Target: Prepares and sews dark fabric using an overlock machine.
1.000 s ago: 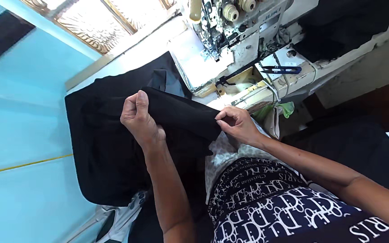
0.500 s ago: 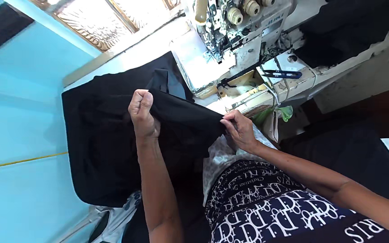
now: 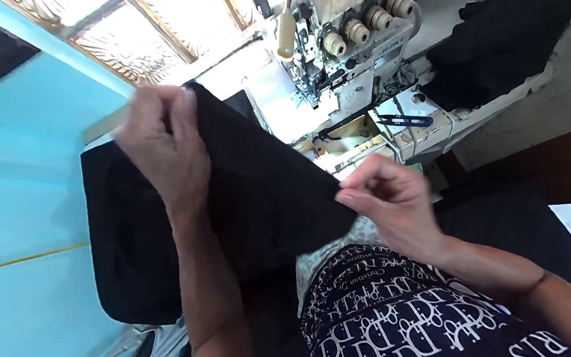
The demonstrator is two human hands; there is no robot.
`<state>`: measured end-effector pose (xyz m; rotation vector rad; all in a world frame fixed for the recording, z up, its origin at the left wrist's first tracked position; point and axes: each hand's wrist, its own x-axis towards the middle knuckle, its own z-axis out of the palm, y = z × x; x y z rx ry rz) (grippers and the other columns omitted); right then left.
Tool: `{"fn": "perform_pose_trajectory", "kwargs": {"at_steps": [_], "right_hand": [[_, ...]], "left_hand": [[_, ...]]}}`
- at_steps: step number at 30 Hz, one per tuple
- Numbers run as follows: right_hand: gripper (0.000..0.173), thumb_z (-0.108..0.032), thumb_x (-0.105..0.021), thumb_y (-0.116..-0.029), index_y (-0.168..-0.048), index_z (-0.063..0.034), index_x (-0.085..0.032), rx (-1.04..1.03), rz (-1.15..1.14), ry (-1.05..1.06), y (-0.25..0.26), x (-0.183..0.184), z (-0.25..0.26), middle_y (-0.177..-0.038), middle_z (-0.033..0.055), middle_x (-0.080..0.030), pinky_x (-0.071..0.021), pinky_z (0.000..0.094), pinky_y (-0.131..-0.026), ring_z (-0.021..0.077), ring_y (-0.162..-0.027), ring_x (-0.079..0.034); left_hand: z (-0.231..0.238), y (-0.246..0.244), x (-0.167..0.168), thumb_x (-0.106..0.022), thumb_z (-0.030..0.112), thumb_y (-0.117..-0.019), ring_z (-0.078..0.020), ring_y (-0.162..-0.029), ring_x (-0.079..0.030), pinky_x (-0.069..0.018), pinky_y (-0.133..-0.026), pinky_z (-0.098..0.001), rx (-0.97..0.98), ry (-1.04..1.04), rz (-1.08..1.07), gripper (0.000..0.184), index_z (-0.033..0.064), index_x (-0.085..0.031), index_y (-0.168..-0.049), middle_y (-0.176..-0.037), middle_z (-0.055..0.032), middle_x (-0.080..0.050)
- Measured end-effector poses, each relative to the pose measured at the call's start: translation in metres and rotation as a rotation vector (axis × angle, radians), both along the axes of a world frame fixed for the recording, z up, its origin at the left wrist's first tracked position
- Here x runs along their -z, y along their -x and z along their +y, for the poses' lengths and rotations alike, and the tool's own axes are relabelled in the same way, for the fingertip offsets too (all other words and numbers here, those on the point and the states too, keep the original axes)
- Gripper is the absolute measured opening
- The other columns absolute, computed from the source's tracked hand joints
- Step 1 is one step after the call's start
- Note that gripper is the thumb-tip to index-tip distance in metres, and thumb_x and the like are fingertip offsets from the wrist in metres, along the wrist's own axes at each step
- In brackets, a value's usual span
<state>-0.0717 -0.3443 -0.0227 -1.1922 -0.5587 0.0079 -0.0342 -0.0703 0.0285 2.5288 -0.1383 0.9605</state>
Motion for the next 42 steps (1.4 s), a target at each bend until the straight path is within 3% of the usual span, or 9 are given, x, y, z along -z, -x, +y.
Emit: {"fn": "perform_pose_trajectory", "kwargs": {"at_steps": [3, 7, 10, 14, 19, 24, 33, 38, 42], "right_hand": [[0.010, -0.002, -0.068, -0.0942, -0.097, -0.0112, -0.065, -0.033, 0.030, -0.046, -0.012, -0.011, -0.011, -0.081, -0.0094, -0.064, -0.0522, 0.0120, -0.061, -0.0049, -0.067, -0.058], [0.005, -0.002, -0.065, -0.0971, -0.101, -0.0050, -0.065, -0.014, 0.530, 0.183, -0.023, 0.055, -0.007, -0.078, -0.0030, -0.067, -0.0598, 0.0241, -0.064, 0.0043, -0.065, -0.066], [0.008, 0.002, -0.067, -0.0949, -0.103, 0.0013, -0.065, 0.038, 0.674, 0.323, -0.023, 0.094, -0.014, -0.078, 0.0007, -0.069, -0.0604, 0.0261, -0.070, 0.0064, -0.068, -0.067], [0.013, 0.003, -0.067, -0.0937, -0.107, 0.0048, -0.066, 0.026, 0.605, 0.398, -0.021, 0.107, -0.024, -0.086, 0.0036, -0.072, -0.0611, 0.0241, -0.075, 0.0050, -0.074, -0.070], [0.019, -0.004, -0.065, -0.0958, -0.111, 0.0064, -0.068, 0.026, 0.420, 0.531, -0.020, 0.112, -0.031, -0.096, 0.0077, -0.072, -0.0558, 0.0163, -0.078, -0.0011, -0.081, -0.066], [0.023, -0.007, -0.061, -0.0988, -0.115, 0.0068, -0.070, 0.015, 0.318, 0.534, -0.007, 0.121, -0.041, -0.101, 0.0103, -0.074, -0.0557, 0.0167, -0.084, 0.0002, -0.088, -0.069], [0.021, -0.007, -0.061, -0.0977, -0.112, 0.0072, -0.069, 0.044, 0.339, 0.441, 0.004, 0.127, -0.029, -0.095, 0.0057, -0.073, -0.0545, 0.0130, -0.079, -0.0039, -0.083, -0.066], [0.022, -0.008, -0.062, -0.0978, -0.112, 0.0068, -0.069, 0.066, 0.314, 0.444, -0.008, 0.125, -0.024, -0.095, 0.0064, -0.073, -0.0539, 0.0129, -0.080, -0.0044, -0.083, -0.066], [0.021, -0.008, -0.061, -0.0980, -0.112, 0.0067, -0.069, 0.076, 0.320, 0.426, -0.008, 0.125, -0.025, -0.095, 0.0059, -0.073, -0.0536, 0.0128, -0.079, -0.0045, -0.083, -0.066]], "left_hand": [[-0.024, -0.036, -0.008, -0.048, 0.017, -0.1091, -0.0213, -0.080, -0.067, -0.0488, -0.073, -0.0333, -0.043, -0.243, -0.328, 0.034, -0.0090, -0.068, -0.099, -0.086, -0.0210, -0.069], [-0.035, -0.082, 0.063, -0.057, 0.013, -0.0985, -0.0442, -0.090, -0.071, -0.0528, -0.081, -0.0552, 0.085, -0.242, -0.094, 0.026, -0.0097, -0.071, -0.102, -0.096, -0.0294, -0.072], [-0.039, -0.094, 0.095, -0.062, 0.023, -0.1003, -0.0379, -0.102, -0.068, -0.0494, -0.095, -0.0522, 0.288, -0.070, 0.160, 0.030, -0.0041, -0.074, -0.098, -0.102, -0.0242, -0.072], [-0.057, -0.086, 0.094, -0.066, 0.022, -0.0964, -0.0419, -0.109, -0.065, -0.0422, -0.101, -0.0588, 0.218, -0.085, 0.138, 0.027, -0.0032, -0.073, -0.102, -0.108, -0.0248, -0.071], [-0.090, -0.064, 0.098, -0.057, 0.015, -0.1018, -0.0462, -0.097, -0.065, -0.0440, -0.084, -0.0601, -0.045, -0.373, 0.070, 0.023, 0.0004, -0.073, -0.096, -0.094, -0.0240, -0.070], [-0.100, -0.037, 0.100, -0.057, 0.018, -0.1044, -0.0379, -0.101, -0.060, -0.0479, -0.084, -0.0477, -0.027, -0.171, 0.173, 0.025, 0.0058, -0.074, -0.120, -0.105, -0.0204, -0.065], [-0.088, -0.041, 0.098, -0.066, 0.014, -0.0993, -0.0307, -0.115, -0.061, -0.0456, -0.101, -0.0406, 0.200, 0.037, 0.196, 0.022, 0.0051, -0.074, -0.117, -0.117, -0.0174, -0.068], [-0.084, -0.073, 0.100, -0.072, 0.018, -0.0934, -0.0263, -0.093, -0.068, -0.0513, -0.086, -0.0367, 0.101, 0.057, 0.146, 0.027, -0.0046, -0.069, -0.108, -0.099, -0.0192, -0.072], [-0.086, -0.074, 0.099, -0.071, 0.018, -0.0940, -0.0260, -0.093, -0.067, -0.0508, -0.086, -0.0368, 0.090, 0.043, 0.143, 0.025, -0.0039, -0.068, -0.105, -0.099, -0.0189, -0.071]]}}
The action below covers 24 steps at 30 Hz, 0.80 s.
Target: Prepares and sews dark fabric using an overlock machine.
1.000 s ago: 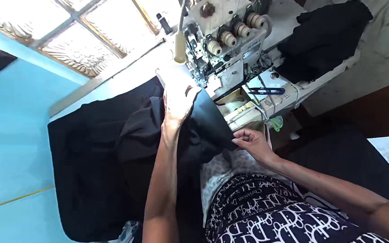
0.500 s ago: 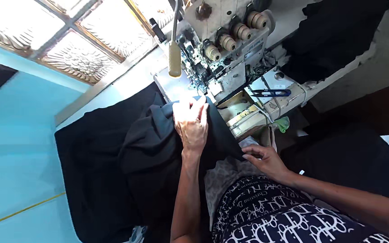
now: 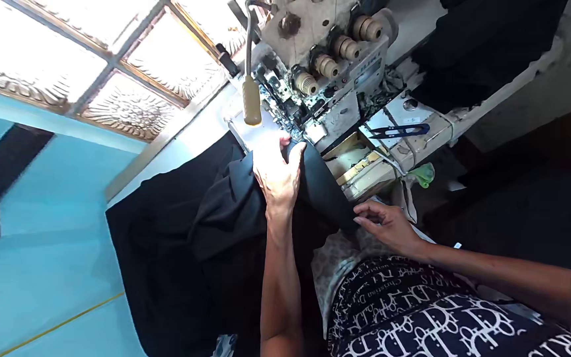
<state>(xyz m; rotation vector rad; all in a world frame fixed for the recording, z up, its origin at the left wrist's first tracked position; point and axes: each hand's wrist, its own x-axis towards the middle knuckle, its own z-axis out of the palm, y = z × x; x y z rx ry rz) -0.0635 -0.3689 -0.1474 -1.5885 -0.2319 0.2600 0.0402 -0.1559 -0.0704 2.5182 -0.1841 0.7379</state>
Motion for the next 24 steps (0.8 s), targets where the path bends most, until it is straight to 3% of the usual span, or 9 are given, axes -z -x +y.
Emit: {"fn": "perform_pose_trajectory", "kwargs": {"at_steps": [3, 8, 19, 24], "right_hand": [[0.022, -0.008, -0.060, -0.0992, -0.114, 0.0066, -0.068, -0.004, 0.011, -0.017, 0.003, -0.003, 0.000, -0.096, 0.0062, -0.073, -0.0535, 0.0126, -0.080, -0.0046, -0.084, -0.066], [0.024, -0.010, -0.058, -0.1010, -0.117, 0.0063, -0.067, -0.034, 0.038, 0.015, -0.001, -0.008, 0.004, -0.099, 0.0100, -0.072, -0.0528, 0.0159, -0.082, -0.0002, -0.086, -0.066], [0.023, -0.008, -0.058, -0.1008, -0.115, 0.0074, -0.067, -0.037, 0.031, 0.006, 0.002, -0.011, 0.007, -0.097, 0.0100, -0.072, -0.0530, 0.0150, -0.080, -0.0008, -0.084, -0.066], [0.022, -0.006, -0.058, -0.1005, -0.114, 0.0079, -0.067, -0.031, 0.036, -0.010, 0.001, -0.009, 0.008, -0.097, 0.0100, -0.072, -0.0532, 0.0146, -0.080, -0.0012, -0.084, -0.066]], "left_hand": [[-0.003, 0.019, -0.002, -0.065, 0.017, -0.0999, -0.0317, -0.104, -0.065, -0.0508, -0.092, -0.0431, 0.056, -0.077, 0.015, 0.023, -0.0023, -0.062, -0.111, -0.109, -0.0214, -0.066], [-0.002, 0.025, 0.004, -0.064, 0.020, -0.1013, -0.0322, -0.110, -0.064, -0.0492, -0.096, -0.0450, 0.040, -0.135, -0.050, 0.019, 0.0015, -0.066, -0.106, -0.110, -0.0181, -0.068], [0.002, 0.030, 0.006, -0.063, 0.017, -0.1013, -0.0302, -0.115, -0.063, -0.0470, -0.100, -0.0423, 0.079, -0.112, -0.053, 0.019, 0.0010, -0.070, -0.108, -0.115, -0.0165, -0.069], [0.003, 0.030, 0.005, -0.062, 0.015, -0.1012, -0.0324, -0.122, -0.060, -0.0436, -0.106, -0.0430, 0.084, -0.116, -0.023, 0.023, 0.0014, -0.071, -0.118, -0.124, -0.0174, -0.068]]}}
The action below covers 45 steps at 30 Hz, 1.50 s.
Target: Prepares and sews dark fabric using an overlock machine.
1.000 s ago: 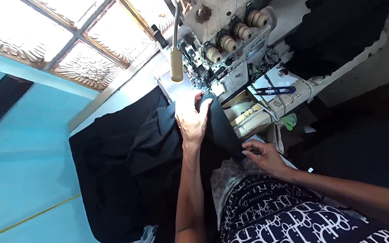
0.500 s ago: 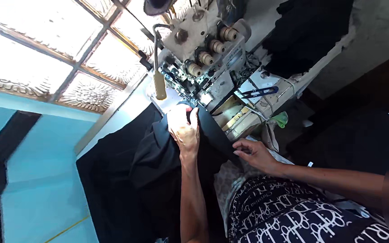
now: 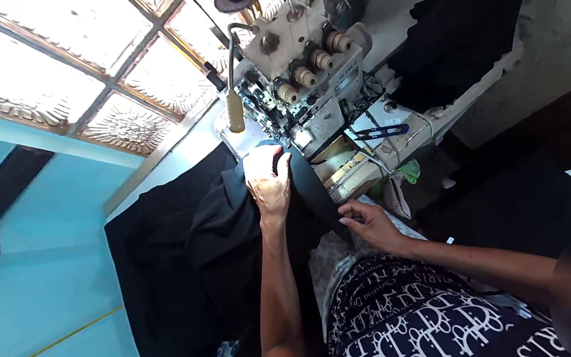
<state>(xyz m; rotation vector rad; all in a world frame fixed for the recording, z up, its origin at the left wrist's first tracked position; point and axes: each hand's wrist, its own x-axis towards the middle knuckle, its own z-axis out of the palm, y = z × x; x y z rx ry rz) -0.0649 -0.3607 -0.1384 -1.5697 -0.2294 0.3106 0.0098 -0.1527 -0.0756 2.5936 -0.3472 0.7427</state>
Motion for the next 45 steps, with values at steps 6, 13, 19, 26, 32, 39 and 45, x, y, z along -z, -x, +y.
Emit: {"fn": "perform_pose_trajectory", "kwargs": {"at_steps": [6, 13, 19, 26, 32, 39, 45], "right_hand": [[0.023, -0.008, -0.058, -0.1007, -0.115, 0.0078, -0.067, -0.034, 0.013, 0.013, 0.000, -0.001, 0.002, -0.097, 0.0097, -0.072, -0.0528, 0.0150, -0.081, -0.0005, -0.085, -0.066], [0.025, -0.004, -0.059, -0.0994, -0.118, 0.0098, -0.067, -0.133, -0.133, -0.081, 0.000, -0.021, 0.054, -0.100, 0.0179, -0.074, -0.0589, 0.0296, -0.084, 0.0148, -0.087, -0.072], [0.023, -0.001, -0.060, -0.0983, -0.117, 0.0119, -0.066, -0.186, -0.095, -0.187, 0.007, -0.030, 0.071, -0.094, 0.0180, -0.073, -0.0580, 0.0280, -0.080, 0.0138, -0.082, -0.071], [0.024, -0.004, -0.058, -0.0993, -0.117, 0.0105, -0.066, -0.183, -0.020, -0.014, 0.025, -0.002, 0.007, -0.098, 0.0153, -0.073, -0.0570, 0.0243, -0.080, 0.0089, -0.084, -0.069], [0.021, -0.006, -0.059, -0.1001, -0.114, 0.0091, -0.067, -0.076, 0.075, 0.052, 0.021, 0.015, -0.019, -0.096, 0.0105, -0.073, -0.0565, 0.0204, -0.084, 0.0032, -0.086, -0.069], [0.017, -0.005, -0.062, -0.0983, -0.109, 0.0061, -0.067, -0.053, 0.085, 0.045, 0.010, 0.021, -0.009, -0.091, 0.0065, -0.071, -0.0545, 0.0169, -0.078, -0.0007, -0.080, -0.065], [0.014, -0.004, -0.062, -0.0970, -0.108, 0.0048, -0.067, -0.007, 0.071, 0.028, 0.000, 0.021, -0.010, -0.091, 0.0032, -0.070, -0.0549, 0.0157, -0.077, -0.0026, -0.079, -0.064]], "left_hand": [[0.000, 0.003, -0.005, -0.057, 0.018, -0.1045, -0.0350, -0.130, -0.056, -0.0406, -0.112, -0.0447, -0.012, -0.035, 0.087, 0.031, 0.0022, -0.069, -0.129, -0.136, -0.0183, -0.064], [0.056, -0.018, -0.010, -0.050, 0.013, -0.1057, -0.0338, -0.130, -0.060, -0.0420, -0.114, -0.0447, 0.076, -0.084, 0.159, 0.032, -0.0019, -0.069, -0.126, -0.134, -0.0185, -0.066], [0.064, 0.006, -0.008, -0.048, 0.013, -0.1062, -0.0322, -0.133, -0.058, -0.0417, -0.115, -0.0448, 0.003, -0.113, 0.114, 0.032, 0.0007, -0.069, -0.128, -0.138, -0.0166, -0.064], [0.014, 0.032, 0.000, -0.055, 0.011, -0.1040, -0.0344, -0.128, -0.061, -0.0435, -0.112, -0.0473, -0.023, -0.052, 0.053, 0.028, -0.0004, -0.071, -0.123, -0.131, -0.0176, -0.068], [-0.007, 0.033, 0.008, -0.057, 0.014, -0.1035, -0.0393, -0.126, -0.057, -0.0422, -0.109, -0.0495, -0.025, -0.075, -0.002, 0.028, -0.0002, -0.070, -0.124, -0.128, -0.0208, -0.066], [-0.011, 0.022, 0.011, -0.052, 0.016, -0.1065, -0.0389, -0.134, -0.054, -0.0367, -0.116, -0.0476, -0.028, -0.182, 0.005, 0.035, -0.0027, -0.064, -0.133, -0.139, -0.0216, -0.061], [-0.003, 0.003, 0.004, -0.052, 0.016, -0.1057, -0.0350, -0.132, -0.056, -0.0380, -0.115, -0.0417, 0.020, -0.069, 0.055, 0.031, -0.0011, -0.071, -0.124, -0.134, -0.0204, -0.065]]}}
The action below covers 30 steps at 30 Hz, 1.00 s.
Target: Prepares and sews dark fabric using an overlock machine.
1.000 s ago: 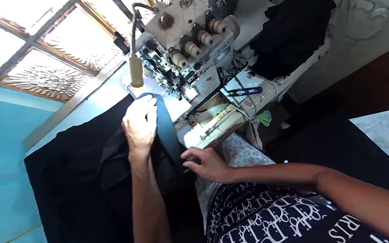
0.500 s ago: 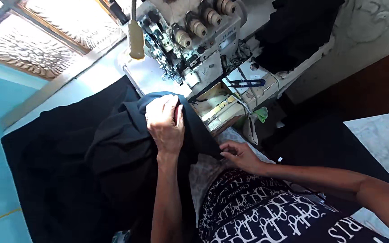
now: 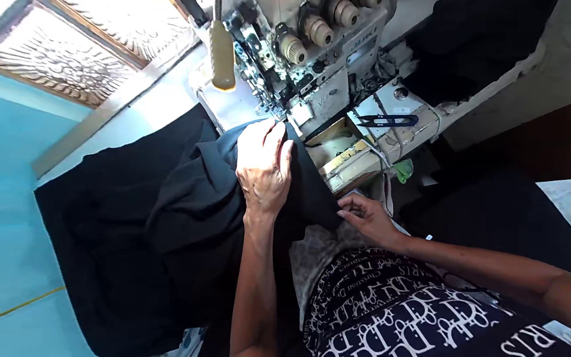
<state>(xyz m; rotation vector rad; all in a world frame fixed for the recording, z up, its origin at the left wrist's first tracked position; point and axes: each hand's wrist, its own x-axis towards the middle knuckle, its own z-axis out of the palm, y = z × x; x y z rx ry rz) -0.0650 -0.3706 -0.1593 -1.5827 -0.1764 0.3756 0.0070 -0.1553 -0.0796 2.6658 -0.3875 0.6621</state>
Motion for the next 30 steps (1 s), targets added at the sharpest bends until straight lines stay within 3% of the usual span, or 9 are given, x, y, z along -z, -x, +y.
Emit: {"fn": "perform_pose_trajectory", "kwargs": {"at_steps": [4, 7, 14, 18, 22, 24, 28, 30], "right_hand": [[0.013, -0.004, -0.062, -0.0967, -0.105, 0.0051, -0.067, 0.032, 0.012, -0.015, -0.001, 0.000, 0.000, -0.088, 0.0013, -0.068, -0.0534, 0.0135, -0.075, -0.0046, -0.077, -0.062], [0.013, -0.003, -0.063, -0.0967, -0.106, 0.0043, -0.066, 0.048, 0.007, -0.022, -0.005, -0.005, 0.002, -0.088, 0.0007, -0.068, -0.0545, 0.0146, -0.073, -0.0042, -0.076, -0.063], [0.014, 0.001, -0.063, -0.0952, -0.109, 0.0022, -0.064, 0.068, -0.040, -0.034, -0.012, -0.007, -0.001, -0.090, -0.0004, -0.066, -0.0539, 0.0154, -0.073, -0.0033, -0.076, -0.061], [0.012, 0.001, -0.064, -0.0947, -0.106, 0.0010, -0.061, 0.094, -0.052, -0.023, -0.014, -0.009, 0.001, -0.090, 0.0002, -0.065, -0.0539, 0.0156, -0.072, -0.0026, -0.076, -0.061], [0.014, 0.000, -0.064, -0.0959, -0.108, 0.0031, -0.057, 0.090, -0.181, -0.021, -0.027, -0.020, 0.016, -0.090, 0.0058, -0.065, -0.0550, 0.0193, -0.069, 0.0023, -0.074, -0.062], [0.014, 0.000, -0.064, -0.0961, -0.107, 0.0021, -0.055, 0.085, -0.192, -0.041, -0.031, -0.023, 0.024, -0.090, 0.0072, -0.064, -0.0556, 0.0211, -0.067, 0.0049, -0.072, -0.062], [0.012, 0.001, -0.064, -0.0964, -0.106, 0.0022, -0.056, 0.082, -0.146, -0.116, -0.029, -0.022, 0.030, -0.087, 0.0080, -0.067, -0.0593, 0.0238, -0.065, 0.0078, -0.069, -0.067], [0.011, 0.001, -0.062, -0.0969, -0.106, 0.0027, -0.056, 0.080, -0.118, -0.133, -0.029, -0.023, 0.028, -0.087, 0.0082, -0.067, -0.0599, 0.0250, -0.066, 0.0086, -0.069, -0.068]], "left_hand": [[0.006, 0.006, -0.010, -0.055, 0.018, -0.1051, -0.0341, -0.134, -0.055, -0.0386, -0.116, -0.0422, 0.042, 0.057, 0.076, 0.034, -0.0022, -0.065, -0.131, -0.137, -0.0202, -0.063], [0.009, -0.018, -0.006, -0.060, 0.021, -0.1029, -0.0318, -0.124, -0.063, -0.0443, -0.111, -0.0389, 0.008, 0.126, 0.008, 0.033, -0.0043, -0.070, -0.121, -0.125, -0.0225, -0.069], [-0.001, -0.029, -0.014, -0.063, 0.020, -0.1001, -0.0316, -0.113, -0.066, -0.0505, -0.096, -0.0375, -0.072, 0.083, 0.029, 0.025, -0.0053, -0.065, -0.105, -0.121, -0.0258, -0.067], [-0.001, -0.029, -0.013, -0.064, 0.020, -0.1002, -0.0317, -0.114, -0.067, -0.0511, -0.096, -0.0370, -0.089, 0.085, 0.040, 0.026, -0.0054, -0.065, -0.097, -0.125, -0.0267, -0.066], [0.030, -0.042, -0.017, -0.047, 0.010, -0.1016, -0.0343, -0.120, -0.064, -0.0474, -0.104, -0.0408, 0.063, 0.099, 0.086, 0.028, -0.0085, -0.067, -0.101, -0.124, -0.0288, -0.066], [0.047, -0.049, -0.012, -0.045, 0.010, -0.0988, -0.0382, -0.123, -0.062, -0.0460, -0.106, -0.0428, 0.096, 0.070, 0.038, 0.028, -0.0081, -0.067, -0.102, -0.126, -0.0298, -0.065], [0.043, -0.018, -0.008, -0.051, 0.005, -0.0992, -0.0305, -0.117, -0.064, -0.0506, -0.101, -0.0382, -0.060, 0.063, -0.117, 0.020, -0.0057, -0.067, -0.104, -0.124, -0.0235, -0.065], [0.037, 0.008, -0.007, -0.052, 0.008, -0.1016, -0.0272, -0.123, -0.063, -0.0486, -0.106, -0.0361, -0.203, 0.074, -0.142, 0.022, -0.0063, -0.068, -0.106, -0.132, -0.0213, -0.064]]}}
